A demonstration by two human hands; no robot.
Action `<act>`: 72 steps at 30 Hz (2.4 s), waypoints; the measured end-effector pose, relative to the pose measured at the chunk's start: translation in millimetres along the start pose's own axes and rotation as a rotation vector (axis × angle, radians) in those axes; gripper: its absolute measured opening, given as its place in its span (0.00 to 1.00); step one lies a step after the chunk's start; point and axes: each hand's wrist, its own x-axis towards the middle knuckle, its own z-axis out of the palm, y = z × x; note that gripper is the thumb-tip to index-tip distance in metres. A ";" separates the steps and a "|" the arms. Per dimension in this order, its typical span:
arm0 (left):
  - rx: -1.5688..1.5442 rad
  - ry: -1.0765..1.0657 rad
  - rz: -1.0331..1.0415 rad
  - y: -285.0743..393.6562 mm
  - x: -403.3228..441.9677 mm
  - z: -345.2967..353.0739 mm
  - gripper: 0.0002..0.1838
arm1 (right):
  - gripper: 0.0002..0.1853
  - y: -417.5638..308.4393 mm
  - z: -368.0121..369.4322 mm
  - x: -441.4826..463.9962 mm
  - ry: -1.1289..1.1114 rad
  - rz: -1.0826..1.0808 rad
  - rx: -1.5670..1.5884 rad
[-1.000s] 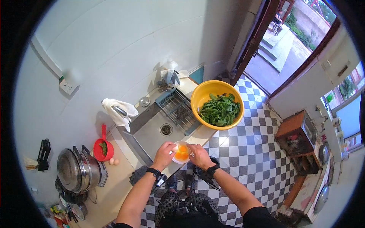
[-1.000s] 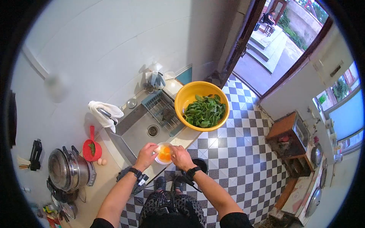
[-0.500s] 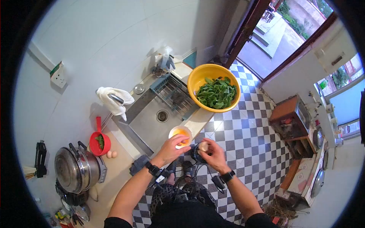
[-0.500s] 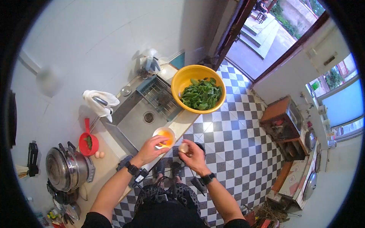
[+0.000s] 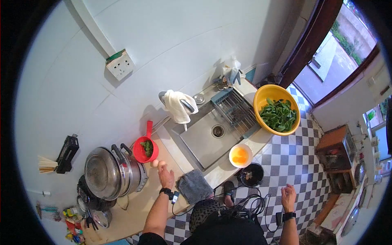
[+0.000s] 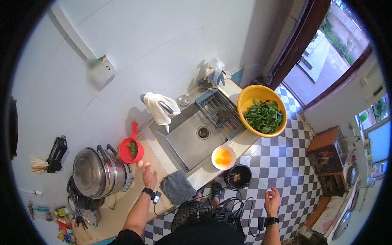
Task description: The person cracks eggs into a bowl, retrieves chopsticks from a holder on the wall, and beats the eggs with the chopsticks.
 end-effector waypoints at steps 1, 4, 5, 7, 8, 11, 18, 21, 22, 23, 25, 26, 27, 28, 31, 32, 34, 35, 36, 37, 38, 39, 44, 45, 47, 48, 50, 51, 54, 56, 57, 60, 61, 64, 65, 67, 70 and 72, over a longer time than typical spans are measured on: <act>0.097 0.050 0.068 5.9 4.7 -13.9 0.24 | 0.08 -4.1 -4.6 -0.5 0.001 0.003 -0.007; 0.249 0.040 0.132 -4.1 21.7 -18.9 0.25 | 0.07 -20.7 -17.9 -3.6 0.048 -0.035 -0.033; 0.318 -0.007 0.122 -15.0 30.9 -14.1 0.24 | 0.07 -28.3 -23.0 -4.3 0.046 -0.014 -0.016; 0.199 -0.036 0.061 -43.2 47.5 -3.1 0.22 | 0.08 -45.6 -34.1 -3.9 0.028 0.012 0.031; 0.157 -0.045 -0.002 -32.0 46.2 -9.2 0.18 | 0.08 -50.9 -35.4 -5.5 0.043 0.016 0.019; 0.051 -0.055 -0.084 -34.9 52.1 -6.2 0.16 | 0.08 -63.6 -39.7 -11.5 0.054 0.067 0.064; 0.357 -0.043 0.252 -6.3 40.0 -28.8 0.25 | 0.12 -76.8 -25.8 -9.6 0.021 0.146 0.067; 0.023 0.041 0.333 35.8 28.8 -33.4 0.25 | 0.13 -102.1 -22.5 6.8 -0.158 0.173 0.139; 0.024 0.040 0.331 55.7 25.2 -32.9 0.25 | 0.13 -105.1 -12.9 13.4 -0.160 0.174 0.139; -0.287 -0.077 0.283 78.5 23.1 -30.0 0.25 | 0.12 -104.4 0.1 22.0 -0.171 0.133 0.239; -0.647 -0.268 0.297 133.2 9.4 -29.2 0.26 | 0.11 -127.7 11.4 37.1 -0.267 0.124 0.450; -0.699 -0.340 0.371 164.7 2.5 -27.6 0.26 | 0.12 -148.9 14.0 48.6 -0.346 0.152 0.562; -0.663 -0.413 0.428 199.4 -5.4 -30.2 0.26 | 0.14 -154.5 26.8 59.3 -0.435 0.128 0.651; -0.624 -0.490 0.483 231.6 -13.7 -29.7 0.25 | 0.15 -158.2 40.3 67.4 -0.524 0.108 0.741; -0.626 -0.653 0.542 303.6 -31.3 -7.1 0.24 | 0.27 -180.8 73.8 86.4 -0.705 0.152 1.061; -0.637 -0.690 0.573 323.7 -37.1 -0.1 0.25 | 0.27 -183.0 84.8 90.3 -0.701 0.168 1.074; -0.645 -0.747 0.596 344.9 -41.0 15.1 0.26 | 0.28 -182.6 101.5 95.4 -0.745 0.187 1.222; -0.610 -0.759 0.628 350.4 -40.8 24.9 0.28 | 0.26 -186.5 100.7 95.8 -0.674 0.173 1.180; -0.578 -0.768 0.661 354.6 -39.8 33.0 0.30 | 0.26 -181.7 103.2 94.8 -0.675 0.186 1.178; -0.623 -0.912 0.547 355.1 -37.3 39.0 0.40 | 0.25 -174.7 108.1 95.5 -0.599 0.198 1.161; -0.626 -0.917 0.542 352.9 -36.9 42.4 0.40 | 0.25 -168.0 112.7 97.7 -0.522 0.206 1.143; -0.446 -0.764 0.717 349.9 -35.2 45.1 0.45 | 0.23 -161.1 116.3 97.4 -0.484 0.291 1.259; 0.154 -0.524 0.957 328.6 -23.5 71.8 0.68 | 0.23 -104.2 140.0 96.8 -0.363 0.428 1.114; 0.154 -0.527 0.952 326.7 -23.3 78.0 0.68 | 0.24 -99.3 147.7 93.0 -0.311 0.291 1.025; 0.146 -0.576 0.900 324.9 -23.1 87.4 0.72 | 0.26 -106.3 144.4 92.2 -0.260 0.092 0.788; 0.149 -0.581 0.895 324.3 -22.6 92.4 0.72 | 0.26 -108.2 141.4 92.5 -0.266 0.096 0.789; 0.086 -0.557 0.869 326.3 -22.4 98.9 0.72 | 0.26 -127.1 123.7 97.7 -0.322 -0.127 0.433; 0.089 -0.561 0.865 326.5 -22.5 100.0 0.72 | 0.29 -135.6 118.7 99.1 -0.385 -0.101 0.455; 0.112 -0.584 0.841 328.8 -20.6 97.8 0.72 | 0.29 -129.7 132.9 102.6 -0.067 -0.561 0.336; 0.099 -0.576 0.845 328.2 -22.0 98.2 0.72 | 0.30 -123.2 137.8 105.2 -0.159 -0.565 0.306; 0.101 -0.578 0.847 329.0 -23.4 97.2 0.72 | 0.28 -120.5 138.6 107.0 -0.185 -0.600 0.288; 0.099 -0.586 0.827 330.2 -22.1 92.7 0.72 | 0.24 -130.5 133.6 110.5 -0.303 -0.421 0.416; 0.076 -0.594 0.825 332.0 -20.1 91.3 0.68 | 0.22 -135.4 131.9 112.9 -0.393 -0.192 0.557; -0.148 -0.655 0.804 338.2 -11.5 81.5 0.56 | 0.19 -145.6 136.6 128.4 -0.571 0.151 0.979; -0.345 -0.713 0.763 340.8 -10.2 76.7 0.48 | 0.19 -145.5 136.7 135.0 -0.705 0.251 1.079; -0.479 -0.809 0.637 345.2 -9.2 71.8 0.40 | 0.18 -150.1 138.5 139.4 -0.706 0.237 1.156; -0.635 -0.888 0.541 353.3 -4.5 61.0 0.28 | 0.17 -156.1 137.5 146.4 -0.751 0.217 1.224; -0.661 -0.881 0.587 361.6 -3.6 51.3 0.23 | 0.17 -156.6 134.3 147.4 -0.815 0.268 1.291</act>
